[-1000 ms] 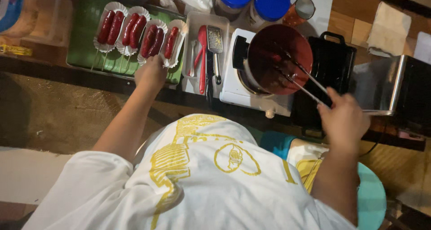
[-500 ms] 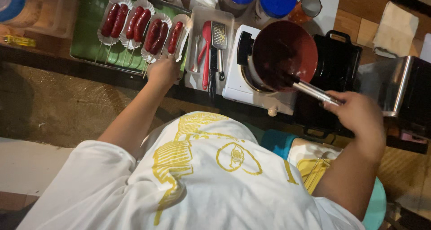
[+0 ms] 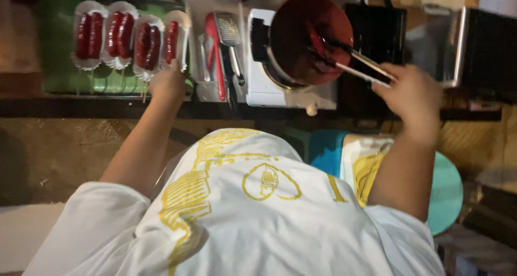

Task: The person uses tongs to remove cooked sausages from a pot of liquid and places them into paper cups on a tray. They then insert wooden skewers into the sausages and arrange them in the cups.

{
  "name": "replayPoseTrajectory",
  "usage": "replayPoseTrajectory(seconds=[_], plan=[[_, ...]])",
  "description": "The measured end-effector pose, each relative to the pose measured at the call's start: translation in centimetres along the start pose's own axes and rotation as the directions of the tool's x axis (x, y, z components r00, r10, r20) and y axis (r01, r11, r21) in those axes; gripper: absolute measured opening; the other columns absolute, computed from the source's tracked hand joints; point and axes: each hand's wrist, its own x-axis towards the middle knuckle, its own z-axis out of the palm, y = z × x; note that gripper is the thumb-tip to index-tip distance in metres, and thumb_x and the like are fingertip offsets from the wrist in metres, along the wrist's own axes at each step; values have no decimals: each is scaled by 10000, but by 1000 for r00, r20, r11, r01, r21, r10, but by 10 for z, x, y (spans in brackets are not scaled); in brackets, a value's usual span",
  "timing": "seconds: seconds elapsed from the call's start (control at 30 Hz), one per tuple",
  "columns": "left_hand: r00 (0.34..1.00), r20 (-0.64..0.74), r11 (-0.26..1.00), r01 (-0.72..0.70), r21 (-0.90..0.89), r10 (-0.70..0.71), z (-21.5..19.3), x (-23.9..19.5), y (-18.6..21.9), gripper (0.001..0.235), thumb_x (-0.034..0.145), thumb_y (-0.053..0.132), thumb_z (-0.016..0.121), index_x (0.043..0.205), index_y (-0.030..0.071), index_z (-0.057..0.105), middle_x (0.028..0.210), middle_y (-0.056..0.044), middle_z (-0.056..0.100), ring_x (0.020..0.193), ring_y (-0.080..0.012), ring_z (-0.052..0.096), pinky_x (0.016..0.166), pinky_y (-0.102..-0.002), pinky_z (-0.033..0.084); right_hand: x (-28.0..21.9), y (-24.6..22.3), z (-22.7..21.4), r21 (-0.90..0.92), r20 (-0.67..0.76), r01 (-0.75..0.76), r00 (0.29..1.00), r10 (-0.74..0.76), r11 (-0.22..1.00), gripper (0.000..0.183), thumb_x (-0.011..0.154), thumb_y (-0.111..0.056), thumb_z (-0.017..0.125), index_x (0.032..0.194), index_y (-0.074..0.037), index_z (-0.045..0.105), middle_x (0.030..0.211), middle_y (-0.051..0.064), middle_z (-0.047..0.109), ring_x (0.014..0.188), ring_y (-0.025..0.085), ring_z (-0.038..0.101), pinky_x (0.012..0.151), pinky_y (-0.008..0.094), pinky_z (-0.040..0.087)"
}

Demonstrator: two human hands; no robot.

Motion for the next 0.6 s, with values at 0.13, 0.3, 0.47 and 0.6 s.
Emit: replayPoseTrajectory(seconds=[0.13,0.3,0.47,0.6], plan=[[999,14,995,35,-95,-34,-20,-11,4,417,893,171,686,1267,49,548,983,-262,714,904,-464,704,757,-544,553,7,-2,18,40,-87,10,996,-7,999,468,831,-396,836,1254,-210,765,1033,150,722,924,399,673,767,516,522],[999,-33,969,-9,-248,1,-55,-23,7,313,900,147,682,1200,59,680,993,-281,705,947,-474,679,828,-541,534,-1,10,35,109,-31,-43,998,46,993,374,907,-377,807,1240,-207,785,1010,153,734,907,374,684,772,491,523],[993,-115,937,-28,-349,-14,-91,-46,12,373,875,85,623,1217,124,766,995,-257,721,948,-428,697,857,-500,547,-11,34,65,461,162,-195,978,133,866,425,909,-279,788,1318,-189,721,932,110,742,792,210,681,733,354,521],[998,7,958,60,-281,-61,-124,-66,11,312,890,157,673,1189,142,762,987,-214,739,936,-410,693,833,-495,540,-24,53,99,755,283,-323,945,162,570,397,962,-198,731,1351,-123,720,881,18,666,664,95,503,577,260,383]])
